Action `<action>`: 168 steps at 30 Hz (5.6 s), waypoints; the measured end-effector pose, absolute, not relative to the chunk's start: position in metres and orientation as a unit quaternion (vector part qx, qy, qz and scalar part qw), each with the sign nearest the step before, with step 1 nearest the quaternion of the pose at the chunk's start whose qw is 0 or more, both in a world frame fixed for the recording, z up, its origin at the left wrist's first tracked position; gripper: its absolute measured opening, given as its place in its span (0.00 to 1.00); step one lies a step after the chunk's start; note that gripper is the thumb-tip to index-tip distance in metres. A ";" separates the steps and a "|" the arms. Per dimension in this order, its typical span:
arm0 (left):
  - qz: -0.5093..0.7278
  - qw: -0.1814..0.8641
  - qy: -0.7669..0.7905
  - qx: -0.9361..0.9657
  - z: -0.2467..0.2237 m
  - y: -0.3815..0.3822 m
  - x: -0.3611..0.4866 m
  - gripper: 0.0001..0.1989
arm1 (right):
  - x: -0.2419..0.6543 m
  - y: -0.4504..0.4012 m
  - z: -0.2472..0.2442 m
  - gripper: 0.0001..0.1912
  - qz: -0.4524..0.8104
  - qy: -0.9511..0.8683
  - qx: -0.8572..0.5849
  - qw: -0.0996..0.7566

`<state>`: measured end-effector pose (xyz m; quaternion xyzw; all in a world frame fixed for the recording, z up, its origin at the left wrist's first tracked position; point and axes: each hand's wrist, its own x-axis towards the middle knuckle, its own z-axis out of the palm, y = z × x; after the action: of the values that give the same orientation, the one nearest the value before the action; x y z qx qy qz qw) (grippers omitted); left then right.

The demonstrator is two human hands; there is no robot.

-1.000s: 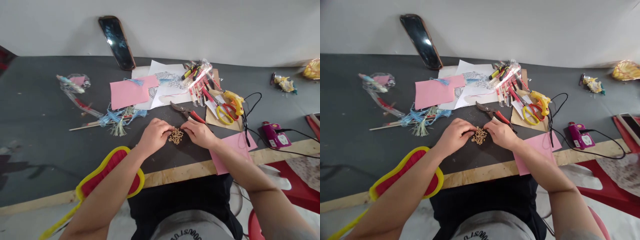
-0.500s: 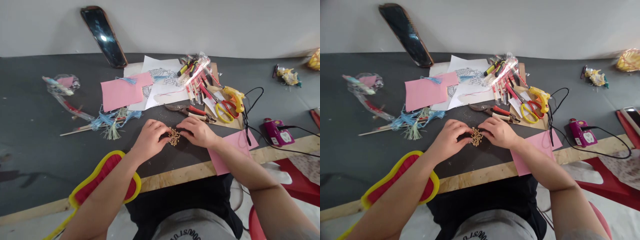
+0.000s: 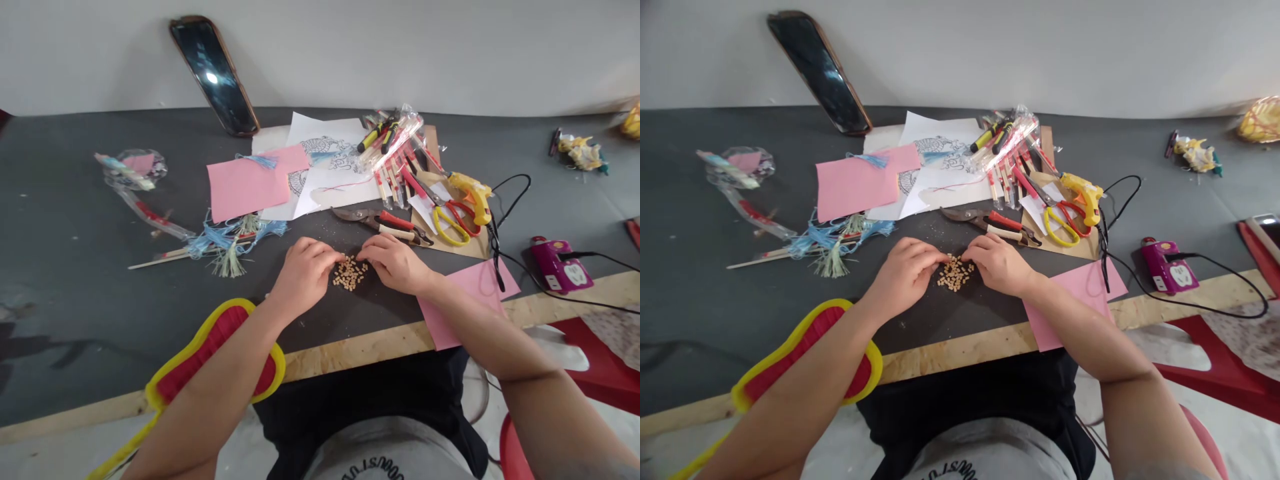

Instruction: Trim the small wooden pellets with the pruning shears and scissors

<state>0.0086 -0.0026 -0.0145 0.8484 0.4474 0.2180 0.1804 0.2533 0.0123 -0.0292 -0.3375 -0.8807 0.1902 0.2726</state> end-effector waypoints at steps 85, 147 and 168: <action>0.502 0.677 0.420 0.337 -0.003 0.006 0.013 0.15 | 0.272 0.046 -0.024 0.07 0.014 -0.853 -0.502 0.143; 0.553 0.641 0.395 0.357 -0.005 0.001 0.011 0.13 | 0.255 -0.002 0.003 0.12 -0.010 -0.893 -0.415 0.175; 0.566 0.673 0.364 0.308 0.009 0.002 0.012 0.08 | 0.262 0.012 -0.012 0.07 0.078 -0.839 -0.460 0.280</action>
<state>0.0116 0.0015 0.0087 0.3080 0.3635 0.5655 0.6732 0.2616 0.0119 -0.0123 -0.4600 -0.8389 0.0777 0.2805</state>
